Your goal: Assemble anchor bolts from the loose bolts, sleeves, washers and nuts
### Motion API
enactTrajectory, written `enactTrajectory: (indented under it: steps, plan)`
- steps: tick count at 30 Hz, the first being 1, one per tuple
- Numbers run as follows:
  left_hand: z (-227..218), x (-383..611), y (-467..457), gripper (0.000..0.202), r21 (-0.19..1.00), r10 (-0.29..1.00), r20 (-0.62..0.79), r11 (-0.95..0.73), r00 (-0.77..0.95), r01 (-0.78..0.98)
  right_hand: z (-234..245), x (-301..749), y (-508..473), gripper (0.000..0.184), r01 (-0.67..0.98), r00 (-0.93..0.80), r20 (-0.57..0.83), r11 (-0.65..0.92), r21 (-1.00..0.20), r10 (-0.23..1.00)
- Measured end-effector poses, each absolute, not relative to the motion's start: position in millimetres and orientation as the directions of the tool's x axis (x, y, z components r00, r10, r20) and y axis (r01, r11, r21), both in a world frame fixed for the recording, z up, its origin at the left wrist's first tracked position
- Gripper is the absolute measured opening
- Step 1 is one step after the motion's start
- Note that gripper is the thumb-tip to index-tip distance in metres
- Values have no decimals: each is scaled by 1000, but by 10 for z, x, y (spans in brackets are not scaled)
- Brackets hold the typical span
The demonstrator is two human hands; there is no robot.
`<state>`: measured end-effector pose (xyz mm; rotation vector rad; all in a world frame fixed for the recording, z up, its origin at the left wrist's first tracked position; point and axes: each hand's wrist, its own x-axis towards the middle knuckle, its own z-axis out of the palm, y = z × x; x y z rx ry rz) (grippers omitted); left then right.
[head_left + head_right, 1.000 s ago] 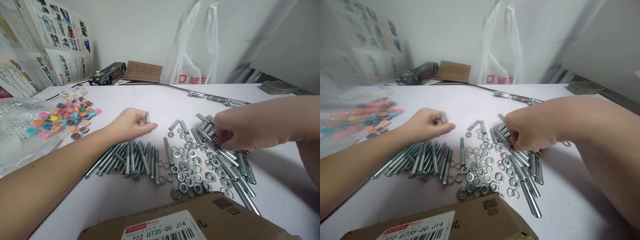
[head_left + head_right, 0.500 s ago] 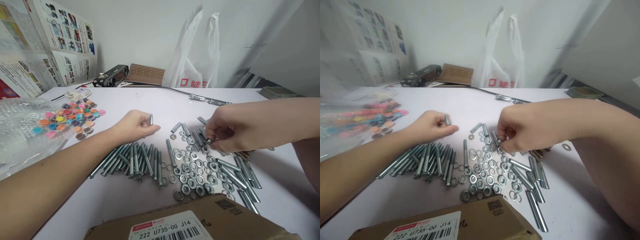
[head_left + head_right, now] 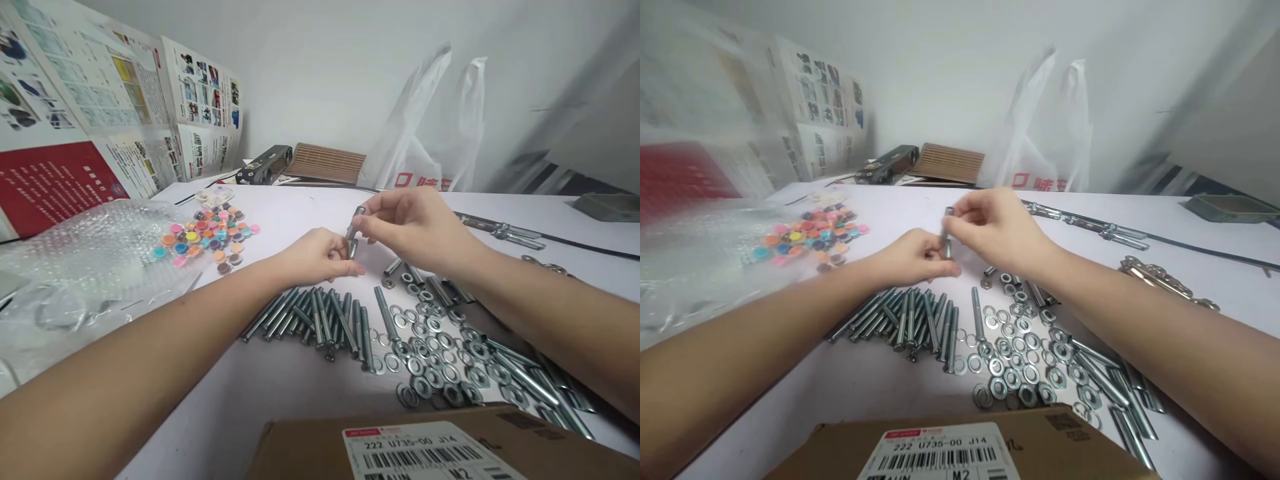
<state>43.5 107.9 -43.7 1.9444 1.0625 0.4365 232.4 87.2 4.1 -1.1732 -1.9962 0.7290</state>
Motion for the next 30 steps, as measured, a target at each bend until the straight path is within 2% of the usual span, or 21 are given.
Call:
enactTrajectory:
  steps: [3,6,15,20,26,30]
  plan:
    - [-441,444,1080,41,814,813,-76,-284,577,507,14,2329,831,13,463,-395,374,533,-708,839]
    - [-441,450,1073,41,811,817,-77,-282,572,512,33,2365,790,13,484,-329,475,578,-657,816]
    - [-439,459,1079,44,794,824,-72,-294,562,532,22,2407,775,9,441,-405,465,614,-655,787]
    - [-426,464,1073,42,768,827,-70,-313,559,559,0,2438,798,14,456,-519,309,564,-689,797]
    - [-425,443,1077,45,737,800,-56,-370,597,565,-68,2452,782,18,592,-594,132,542,-596,793]
    - [-413,408,1060,44,783,744,-44,-389,667,486,-117,2452,773,19,588,-625,36,501,-635,779]
